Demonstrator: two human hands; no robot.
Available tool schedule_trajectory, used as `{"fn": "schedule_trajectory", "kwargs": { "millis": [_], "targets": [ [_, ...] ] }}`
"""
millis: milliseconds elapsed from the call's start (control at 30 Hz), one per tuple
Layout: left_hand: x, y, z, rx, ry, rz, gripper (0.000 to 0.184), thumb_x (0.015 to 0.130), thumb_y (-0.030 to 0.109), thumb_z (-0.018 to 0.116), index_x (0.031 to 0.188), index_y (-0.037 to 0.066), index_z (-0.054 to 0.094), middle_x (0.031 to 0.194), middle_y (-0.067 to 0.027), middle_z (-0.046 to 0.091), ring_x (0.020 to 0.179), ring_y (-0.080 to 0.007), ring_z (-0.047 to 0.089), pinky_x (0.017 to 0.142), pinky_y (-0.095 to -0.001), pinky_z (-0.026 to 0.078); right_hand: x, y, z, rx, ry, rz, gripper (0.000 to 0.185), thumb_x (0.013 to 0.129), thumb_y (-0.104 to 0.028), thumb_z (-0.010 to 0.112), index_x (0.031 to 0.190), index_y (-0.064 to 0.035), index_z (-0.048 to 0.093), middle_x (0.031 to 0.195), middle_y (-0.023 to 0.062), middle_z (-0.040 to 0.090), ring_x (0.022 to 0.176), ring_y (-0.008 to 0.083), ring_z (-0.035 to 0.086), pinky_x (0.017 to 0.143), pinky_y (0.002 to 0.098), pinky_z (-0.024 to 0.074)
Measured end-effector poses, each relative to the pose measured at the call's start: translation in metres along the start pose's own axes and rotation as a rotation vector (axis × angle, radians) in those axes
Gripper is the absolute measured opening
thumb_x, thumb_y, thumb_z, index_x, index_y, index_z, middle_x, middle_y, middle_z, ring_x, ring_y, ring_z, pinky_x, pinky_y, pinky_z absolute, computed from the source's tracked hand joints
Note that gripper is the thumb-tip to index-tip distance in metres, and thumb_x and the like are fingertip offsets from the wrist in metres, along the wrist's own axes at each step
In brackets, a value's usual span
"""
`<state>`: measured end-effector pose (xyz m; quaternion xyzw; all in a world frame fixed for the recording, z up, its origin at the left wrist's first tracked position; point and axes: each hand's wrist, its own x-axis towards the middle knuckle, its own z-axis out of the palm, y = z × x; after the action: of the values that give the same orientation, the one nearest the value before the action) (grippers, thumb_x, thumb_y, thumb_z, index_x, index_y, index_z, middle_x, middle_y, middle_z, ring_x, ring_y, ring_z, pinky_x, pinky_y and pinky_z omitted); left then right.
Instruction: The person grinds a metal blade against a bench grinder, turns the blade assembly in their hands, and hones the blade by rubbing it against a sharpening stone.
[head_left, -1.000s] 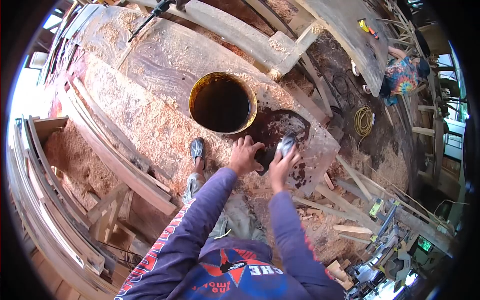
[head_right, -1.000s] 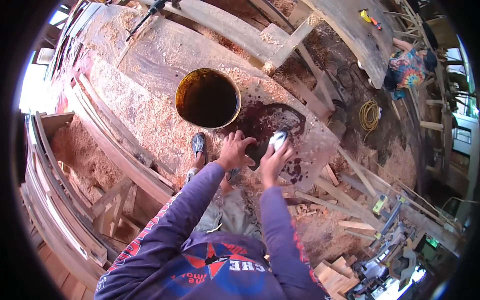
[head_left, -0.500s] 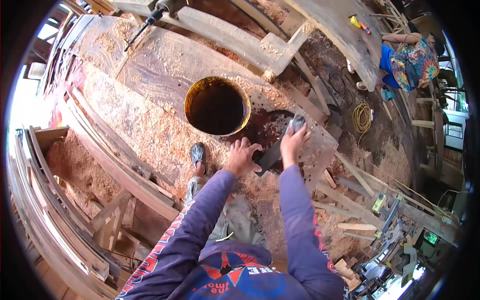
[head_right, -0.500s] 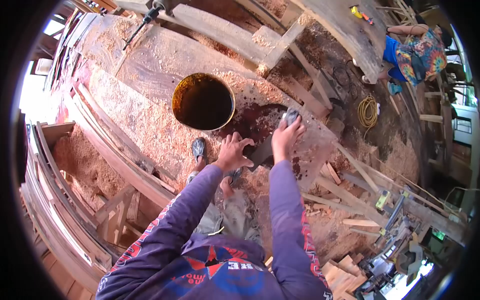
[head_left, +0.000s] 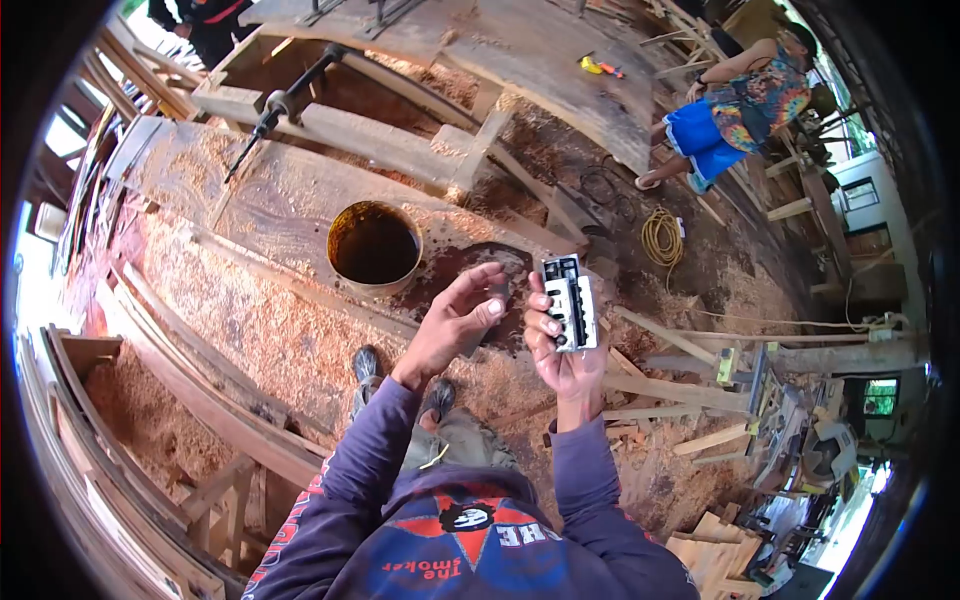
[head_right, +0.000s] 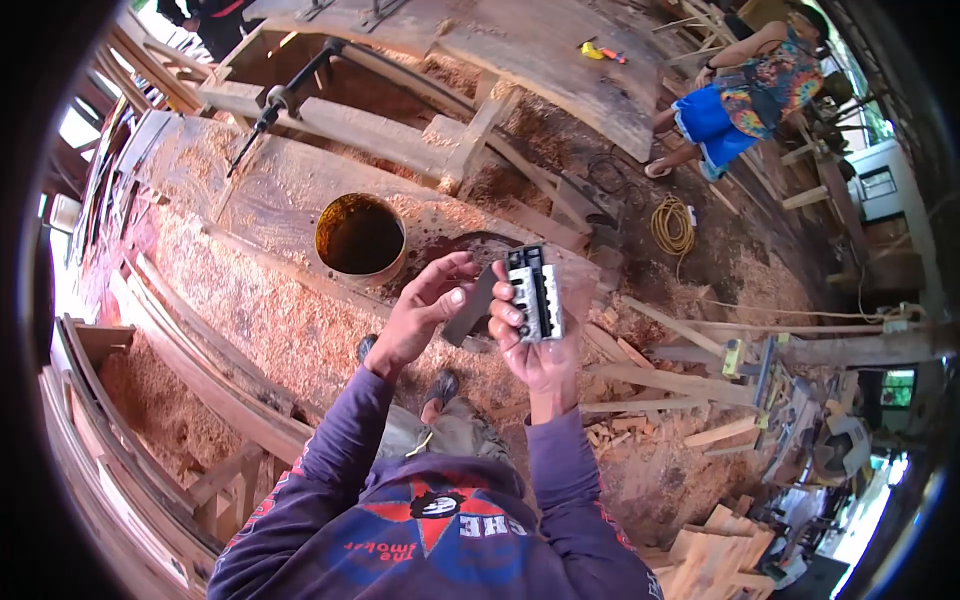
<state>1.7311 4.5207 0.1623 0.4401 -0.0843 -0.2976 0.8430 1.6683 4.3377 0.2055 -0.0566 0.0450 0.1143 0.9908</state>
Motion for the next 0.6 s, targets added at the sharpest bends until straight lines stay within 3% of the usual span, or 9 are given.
{"fn": "schedule_trajectory", "kwargs": {
  "millis": [33,67,133,267,300,333,433,533,600],
  "targets": [
    [-0.004,0.012,0.014,-0.026,-0.051,0.043,0.070,0.091,0.022,0.075,0.149,0.004,0.040,0.140,-0.0103,0.053,0.121,-0.0187,0.055,0.105,-0.0355,0.044,-0.008,0.004,0.013,-0.048,0.005,0.000,0.077,0.096,-0.037,0.064,0.146,0.0109,0.031,0.110,0.0129,0.050,0.086,0.0183,0.053,0.067,0.0295,0.0438],
    [-0.008,0.023,0.027,-0.020,-0.063,0.053,0.070,0.091,0.022,0.075,0.149,0.004,0.040,0.140,-0.0103,0.053,0.121,-0.0187,0.055,0.105,-0.0355,0.044,-0.016,0.009,0.025,-0.018,-0.029,0.019,0.070,0.099,-0.034,0.057,0.145,0.0118,0.033,0.110,0.0128,0.052,0.086,0.0192,0.055,0.068,0.0308,0.0474],
    [-0.014,0.038,0.045,-0.185,-0.190,0.064,0.071,0.090,0.019,0.075,0.149,0.002,0.038,0.143,-0.0106,0.051,0.121,-0.0182,0.054,0.105,-0.0349,0.044,-0.030,0.015,0.041,-0.070,-0.052,0.060,0.070,0.099,-0.035,0.056,0.144,0.0121,0.033,0.110,0.0125,0.052,0.085,0.0193,0.055,0.068,0.0303,0.0471],
    [-0.024,0.049,0.063,-0.099,-0.225,0.021,0.067,0.089,0.009,0.075,0.147,0.001,0.041,0.137,-0.0118,0.057,0.113,-0.0202,0.060,0.103,-0.0344,0.046,-0.049,0.026,0.059,-0.152,0.057,0.082,0.063,0.101,-0.034,0.049,0.144,0.0106,0.038,0.104,0.0115,0.058,0.084,0.0202,0.056,0.068,0.0315,0.0467],
    [-0.026,0.046,0.064,-0.108,-0.200,-0.005,0.061,0.089,0.002,0.071,0.145,0.001,0.044,0.128,-0.0109,0.062,0.108,-0.0200,0.063,0.093,-0.0329,0.054,-0.053,0.028,0.061,-0.131,0.080,0.094,0.060,0.101,-0.033,0.047,0.143,0.0088,0.041,0.103,0.0113,0.061,0.085,0.0209,0.056,0.068,0.0321,0.0464],
    [-0.029,0.046,0.065,-0.106,-0.202,-0.001,0.061,0.089,0.002,0.071,0.145,0.001,0.044,0.128,-0.0109,0.062,0.108,-0.0200,0.063,0.093,-0.0329,0.054,-0.055,0.029,0.063,-0.133,0.076,0.094,0.060,0.101,-0.033,0.047,0.143,0.0088,0.041,0.103,0.0113,0.061,0.085,0.0209,0.056,0.068,0.0321,0.0464],
    [-0.037,0.043,0.071,-0.229,-0.192,-0.016,0.057,0.090,-0.003,0.066,0.143,0.003,0.046,0.119,-0.0110,0.065,0.099,-0.0185,0.067,0.067,-0.0298,0.063,-0.064,0.032,0.066,-0.145,0.090,0.113,0.055,0.102,-0.031,0.047,0.143,0.0062,0.044,0.111,0.0108,0.063,0.089,0.0218,0.057,0.069,0.0318,0.0461],
    [-0.044,0.043,0.076,-0.222,-0.214,-0.005,0.056,0.091,-0.003,0.066,0.143,0.003,0.046,0.120,-0.0115,0.065,0.099,-0.0191,0.067,0.068,-0.0305,0.063,-0.072,0.033,0.062,-0.171,0.062,0.118,0.055,0.102,-0.032,0.047,0.142,0.0054,0.045,0.112,0.0103,0.063,0.090,0.0216,0.057,0.069,0.0316,0.0457],
    [-0.048,0.042,0.078,-0.211,-0.211,-0.002,0.056,0.091,-0.002,0.066,0.144,0.003,0.045,0.119,-0.0119,0.065,0.099,-0.0197,0.067,0.068,-0.0310,0.064,-0.078,0.037,0.066,-0.177,0.100,0.082,0.060,0.100,-0.033,0.045,0.143,0.0093,0.041,0.123,0.0143,0.058,0.087,0.0209,0.053,0.064,0.0305,0.0432]
  ]
}}
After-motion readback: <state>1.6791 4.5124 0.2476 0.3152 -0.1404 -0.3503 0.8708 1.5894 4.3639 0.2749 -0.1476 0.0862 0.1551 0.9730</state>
